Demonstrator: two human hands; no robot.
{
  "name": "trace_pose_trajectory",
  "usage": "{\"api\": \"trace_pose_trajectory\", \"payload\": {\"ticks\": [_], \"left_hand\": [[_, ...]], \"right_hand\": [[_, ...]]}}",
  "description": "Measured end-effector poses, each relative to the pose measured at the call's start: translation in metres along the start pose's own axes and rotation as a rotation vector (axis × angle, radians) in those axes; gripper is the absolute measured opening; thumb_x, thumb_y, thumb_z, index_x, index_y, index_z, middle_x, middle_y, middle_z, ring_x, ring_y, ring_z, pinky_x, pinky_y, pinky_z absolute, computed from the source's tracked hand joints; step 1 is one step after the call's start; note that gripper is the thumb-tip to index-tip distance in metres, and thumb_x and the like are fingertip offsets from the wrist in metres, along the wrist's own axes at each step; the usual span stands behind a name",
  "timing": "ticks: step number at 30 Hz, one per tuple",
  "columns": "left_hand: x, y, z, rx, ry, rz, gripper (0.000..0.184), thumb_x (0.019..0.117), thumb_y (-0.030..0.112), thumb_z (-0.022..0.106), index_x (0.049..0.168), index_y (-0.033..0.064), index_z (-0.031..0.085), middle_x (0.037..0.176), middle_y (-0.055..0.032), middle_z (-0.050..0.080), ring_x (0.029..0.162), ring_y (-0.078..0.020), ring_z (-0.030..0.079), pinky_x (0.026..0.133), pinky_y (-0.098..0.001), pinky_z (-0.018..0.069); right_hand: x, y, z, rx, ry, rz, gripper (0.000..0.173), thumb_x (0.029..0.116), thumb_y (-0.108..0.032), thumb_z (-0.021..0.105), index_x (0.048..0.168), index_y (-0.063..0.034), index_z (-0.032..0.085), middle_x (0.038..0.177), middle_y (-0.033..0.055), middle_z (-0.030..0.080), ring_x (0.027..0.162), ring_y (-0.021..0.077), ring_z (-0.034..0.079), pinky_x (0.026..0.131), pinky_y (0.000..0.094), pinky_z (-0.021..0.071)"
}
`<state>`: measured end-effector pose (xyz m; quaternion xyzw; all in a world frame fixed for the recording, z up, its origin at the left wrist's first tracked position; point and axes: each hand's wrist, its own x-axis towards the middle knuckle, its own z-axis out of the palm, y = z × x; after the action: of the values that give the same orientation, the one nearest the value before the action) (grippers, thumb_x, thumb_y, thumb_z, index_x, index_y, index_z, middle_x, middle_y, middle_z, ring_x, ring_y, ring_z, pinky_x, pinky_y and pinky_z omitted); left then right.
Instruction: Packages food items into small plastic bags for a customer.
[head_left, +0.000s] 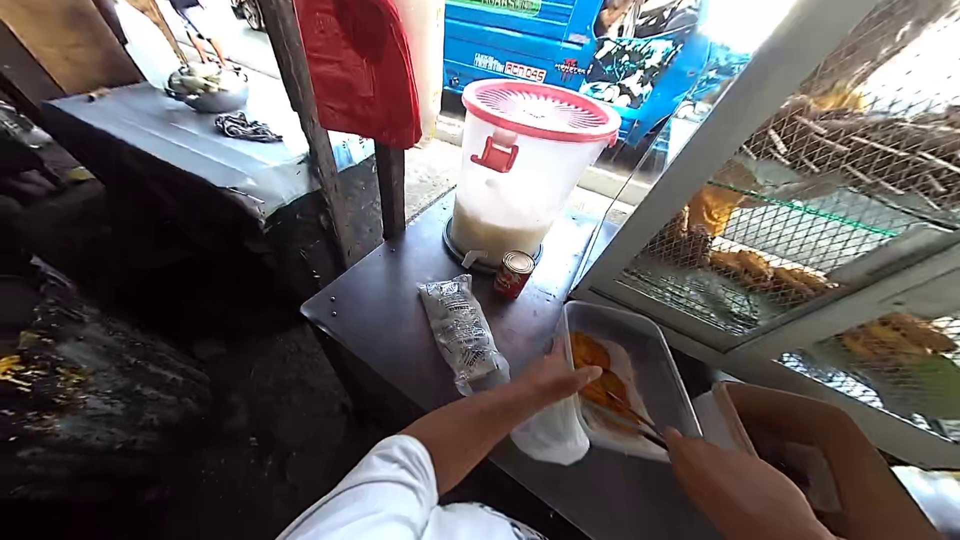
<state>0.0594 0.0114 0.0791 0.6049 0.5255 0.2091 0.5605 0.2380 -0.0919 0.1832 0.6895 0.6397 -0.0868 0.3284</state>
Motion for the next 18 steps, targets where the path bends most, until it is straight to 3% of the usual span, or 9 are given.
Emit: {"api": "trace_pose_trajectory", "payload": {"ticks": [2,4,5,8,10,13,15,18], "left_hand": [[0.013,0.007,0.002,0.127,0.043,0.000,0.063,0.1074,0.037,0.047,0.152,-0.0060,0.035,0.133,-0.0288,0.060,0.124,-0.0392,0.061,0.104,-0.0552,0.0479],[0.006,0.001,0.001,0.311,0.032,0.158,0.041,0.1092,0.019,0.044,0.135,-0.0125,0.053,0.130,-0.0313,0.061,0.121,-0.0414,0.062,0.104,-0.0534,0.0478],[0.003,-0.018,0.008,0.270,0.050,0.227,0.039,0.1084,0.018,0.046,0.131,-0.0110,0.056,0.123,-0.0301,0.064,0.115,-0.0399,0.064,0.101,-0.0532,0.0499],[-0.047,-0.052,0.029,-0.077,0.139,0.172,0.044,0.1074,0.026,0.049,0.141,-0.0026,0.049,0.109,-0.0196,0.069,0.098,-0.0254,0.069,0.090,-0.0468,0.0559],[-0.073,-0.059,0.032,-0.151,0.224,0.147,0.048,0.1062,0.026,0.048,0.146,0.0002,0.044,0.103,-0.0151,0.068,0.090,-0.0187,0.068,0.085,-0.0409,0.0573],[-0.069,-0.044,0.025,0.007,0.199,0.103,0.054,0.1087,0.036,0.046,0.150,0.0020,0.040,0.114,-0.0200,0.069,0.102,-0.0268,0.069,0.093,-0.0504,0.0555],[-0.048,-0.029,0.016,0.094,0.122,0.044,0.057,0.1088,0.043,0.044,0.150,0.0025,0.041,0.122,-0.0225,0.067,0.114,-0.0323,0.067,0.101,-0.0561,0.0512],[-0.025,-0.028,0.006,0.105,0.077,0.046,0.060,0.1087,0.049,0.041,0.148,0.0042,0.045,0.128,-0.0215,0.065,0.121,-0.0317,0.064,0.105,-0.0559,0.0484]], "right_hand": [[0.008,0.000,-0.002,-0.004,0.046,0.012,0.034,0.1069,-0.016,0.044,0.137,-0.0032,0.056,0.120,0.0264,0.067,0.110,0.0472,0.067,0.083,0.0637,0.0547],[-0.004,0.004,-0.006,0.039,0.045,0.000,0.034,0.1063,-0.014,0.046,0.137,-0.0031,0.056,0.121,0.0277,0.066,0.110,0.0491,0.066,0.083,0.0653,0.0533],[-0.014,0.007,-0.004,0.061,0.038,-0.012,0.034,0.1058,-0.013,0.047,0.137,-0.0028,0.055,0.121,0.0283,0.066,0.110,0.0496,0.066,0.082,0.0659,0.0531],[-0.048,0.021,0.020,0.097,0.120,-0.065,0.040,0.1064,-0.015,0.050,0.145,-0.0075,0.053,0.120,0.0263,0.065,0.103,0.0477,0.068,0.076,0.0626,0.0549],[-0.061,0.026,0.037,0.089,0.216,-0.115,0.044,0.1050,-0.013,0.053,0.149,-0.0112,0.053,0.115,0.0252,0.066,0.094,0.0457,0.069,0.068,0.0577,0.0560],[-0.043,0.024,0.037,0.136,0.180,-0.109,0.043,0.1036,-0.009,0.052,0.146,-0.0111,0.055,0.113,0.0243,0.067,0.091,0.0450,0.069,0.066,0.0585,0.0563],[-0.017,0.018,0.026,0.188,0.091,-0.078,0.037,0.1055,-0.012,0.049,0.142,-0.0087,0.056,0.119,0.0244,0.066,0.098,0.0463,0.068,0.072,0.0629,0.0551],[-0.001,0.014,0.012,0.179,0.026,-0.047,0.038,0.1056,-0.021,0.053,0.141,-0.0096,0.058,0.120,0.0220,0.067,0.104,0.0440,0.068,0.076,0.0635,0.0549]]}}
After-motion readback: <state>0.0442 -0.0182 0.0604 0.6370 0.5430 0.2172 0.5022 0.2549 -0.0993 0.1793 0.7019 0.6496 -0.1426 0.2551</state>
